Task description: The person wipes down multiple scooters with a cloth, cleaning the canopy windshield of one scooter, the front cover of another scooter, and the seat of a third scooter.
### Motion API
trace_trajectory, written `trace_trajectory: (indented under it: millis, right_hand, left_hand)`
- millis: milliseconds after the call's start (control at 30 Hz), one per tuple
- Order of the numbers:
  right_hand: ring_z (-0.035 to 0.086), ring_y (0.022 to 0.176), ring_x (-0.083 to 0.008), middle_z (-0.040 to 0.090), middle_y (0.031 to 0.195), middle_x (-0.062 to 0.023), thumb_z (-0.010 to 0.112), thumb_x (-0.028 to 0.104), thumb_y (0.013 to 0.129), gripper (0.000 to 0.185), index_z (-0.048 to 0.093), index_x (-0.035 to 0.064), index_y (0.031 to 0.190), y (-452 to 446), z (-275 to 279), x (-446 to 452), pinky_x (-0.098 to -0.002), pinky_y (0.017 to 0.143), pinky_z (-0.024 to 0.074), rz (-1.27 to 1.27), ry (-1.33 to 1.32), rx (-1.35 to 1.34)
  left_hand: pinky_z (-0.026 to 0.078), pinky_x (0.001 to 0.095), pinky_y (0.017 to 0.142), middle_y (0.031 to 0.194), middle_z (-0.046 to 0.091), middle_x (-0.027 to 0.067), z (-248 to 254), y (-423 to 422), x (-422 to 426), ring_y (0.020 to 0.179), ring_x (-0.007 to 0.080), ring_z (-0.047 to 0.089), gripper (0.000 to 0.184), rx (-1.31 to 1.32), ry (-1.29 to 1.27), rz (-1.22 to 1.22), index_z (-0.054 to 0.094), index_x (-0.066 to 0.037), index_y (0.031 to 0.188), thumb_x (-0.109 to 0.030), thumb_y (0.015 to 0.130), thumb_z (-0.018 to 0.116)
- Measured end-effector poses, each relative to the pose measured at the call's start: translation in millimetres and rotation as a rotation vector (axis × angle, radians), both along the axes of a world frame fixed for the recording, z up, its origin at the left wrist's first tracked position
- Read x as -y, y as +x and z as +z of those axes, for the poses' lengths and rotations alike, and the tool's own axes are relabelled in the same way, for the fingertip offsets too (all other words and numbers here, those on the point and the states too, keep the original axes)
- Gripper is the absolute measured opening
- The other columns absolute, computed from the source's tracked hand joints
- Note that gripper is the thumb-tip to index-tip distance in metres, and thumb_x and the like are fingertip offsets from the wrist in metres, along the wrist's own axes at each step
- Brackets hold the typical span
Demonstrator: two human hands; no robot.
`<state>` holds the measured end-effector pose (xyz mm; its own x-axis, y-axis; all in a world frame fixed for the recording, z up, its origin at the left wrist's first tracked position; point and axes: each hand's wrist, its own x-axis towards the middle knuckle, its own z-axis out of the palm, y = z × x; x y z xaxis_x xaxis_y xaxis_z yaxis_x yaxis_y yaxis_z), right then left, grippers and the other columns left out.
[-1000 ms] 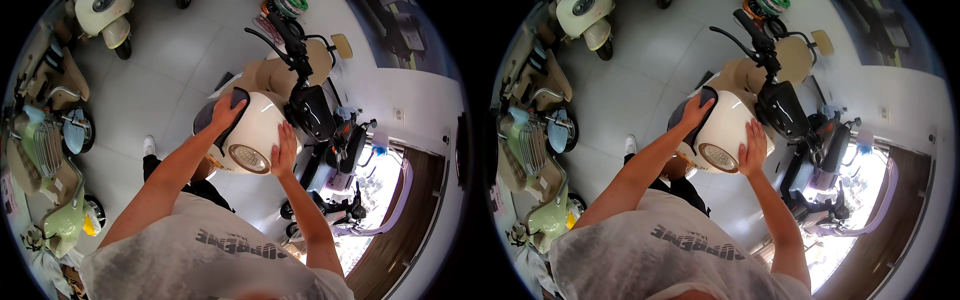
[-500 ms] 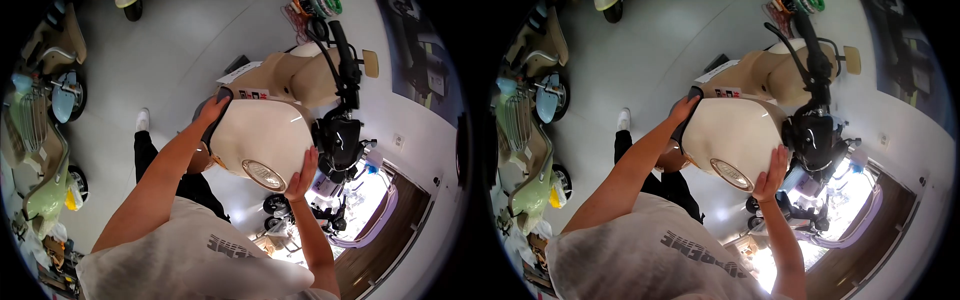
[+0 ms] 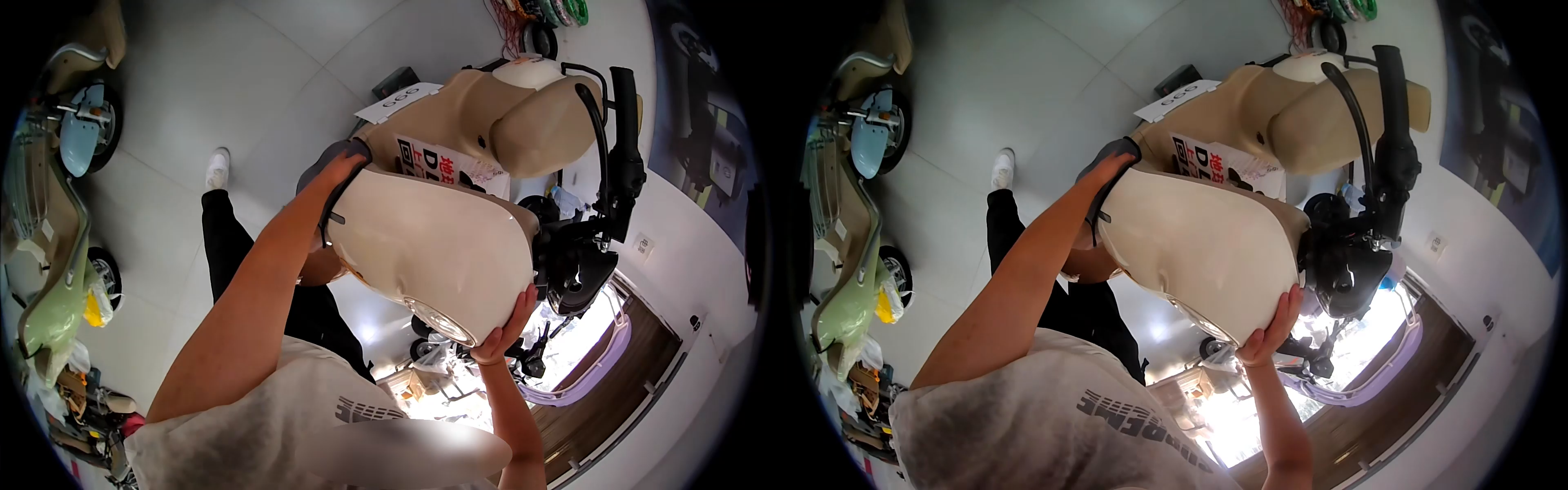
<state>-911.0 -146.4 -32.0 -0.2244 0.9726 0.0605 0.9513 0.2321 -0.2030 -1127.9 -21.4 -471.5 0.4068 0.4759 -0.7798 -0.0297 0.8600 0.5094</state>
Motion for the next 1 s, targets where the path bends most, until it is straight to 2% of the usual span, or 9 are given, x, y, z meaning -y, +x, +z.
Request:
trace_trajectory:
  millis: [133,233,333,400,533,600,700,867,1000]
  right_hand:
    - [0.028,0.147,-0.0455,0.03,0.157,-0.0302,0.028,0.037,0.103,0.066,0.034,-0.0109,0.148,8,-7,4,-0.0562,0.119,0.0245,-0.017,0.013,-0.021]
    - [0.027,0.148,-0.0432,0.03,0.157,-0.0283,0.027,0.038,0.104,0.066,0.032,-0.0105,0.149,8,-2,4,-0.0548,0.119,0.0264,0.101,0.057,0.054]
    - [0.028,0.147,-0.0449,0.028,0.157,-0.0311,0.021,0.044,0.105,0.071,0.027,-0.0091,0.152,13,-3,10,-0.0557,0.118,0.0279,0.016,-0.007,0.064]
    - [0.028,0.147,-0.0439,0.026,0.158,-0.0306,0.02,0.045,0.105,0.072,0.025,-0.009,0.152,16,-1,15,-0.055,0.119,0.0279,-0.022,-0.03,0.048]
    - [0.027,0.148,-0.0428,0.026,0.158,-0.0289,0.021,0.041,0.105,0.068,0.029,-0.0097,0.151,10,-1,7,-0.0538,0.119,0.0289,-0.006,-0.001,0.037]
    - [0.029,0.147,-0.043,0.027,0.158,-0.0289,0.022,0.042,0.104,0.07,0.031,-0.0106,0.15,11,-3,7,-0.0553,0.118,0.0279,-0.02,0.011,0.026]
    - [0.029,0.147,-0.0437,0.029,0.157,-0.0288,0.024,0.04,0.103,0.069,0.033,-0.0108,0.149,12,-1,7,-0.056,0.119,0.0271,-0.01,-0.009,0.022]
    - [0.035,0.142,-0.0488,0.041,0.151,-0.0313,0.03,0.037,0.101,0.067,0.043,-0.0138,0.142,9,-2,4,-0.0574,0.118,0.0263,-0.011,0.06,-0.01]
    - [0.036,0.142,-0.0484,0.042,0.15,-0.0307,0.033,0.037,0.101,0.065,0.046,-0.0112,0.142,4,0,-1,-0.0549,0.118,0.0266,-0.026,0.086,-0.057]
  left_hand:
    - [0.036,0.0388,0.113,0.149,0.045,0.0275,-21,6,-9,0.135,0.0364,0.048,0.091,0.014,0.014,0.009,0.039,0.011,0.147,-0.049,0.084,0.064]
    - [0.035,0.0392,0.114,0.149,0.044,0.029,-56,12,-9,0.136,0.0355,0.046,0.066,0.014,0.133,-0.141,0.059,-0.003,0.136,-0.046,0.086,0.063]
    - [0.033,0.0399,0.114,0.148,0.044,0.0292,-112,28,-3,0.136,0.0351,0.045,0.059,0.047,0.151,-0.122,0.063,-0.007,0.132,-0.046,0.087,0.062]
    - [0.037,0.0405,0.111,0.146,0.047,0.0263,-129,35,4,0.13,0.0326,0.049,0.062,0.222,0.08,-0.045,0.063,-0.002,0.129,-0.046,0.086,0.063]
    - [0.044,0.0359,0.102,0.133,0.059,0.0189,-69,22,-5,0.116,0.0262,0.059,0.066,0.121,-0.178,0.087,0.062,0.001,0.128,-0.048,0.084,0.062]
    - [0.044,0.0359,0.101,0.13,0.061,0.0187,-39,7,-8,0.113,0.026,0.061,0.067,0.123,-0.134,0.073,0.06,0.002,0.13,-0.048,0.085,0.062]
    - [0.048,0.0349,0.096,0.123,0.065,0.018,-36,1,1,0.107,0.0255,0.065,0.068,0.158,-0.201,0.039,0.055,0.002,0.135,-0.047,0.088,0.06]
    - [0.055,0.0334,0.086,0.117,0.069,0.0143,-7,-7,39,0.094,0.0254,0.07,0.065,0.386,-0.364,0.411,0.056,0.0,0.134,-0.05,0.093,0.058]
    - [0.053,0.0358,0.093,0.122,0.067,0.0146,55,-20,72,0.102,0.0277,0.068,0.071,0.207,-0.355,0.488,0.051,-0.002,0.141,-0.057,0.096,0.054]
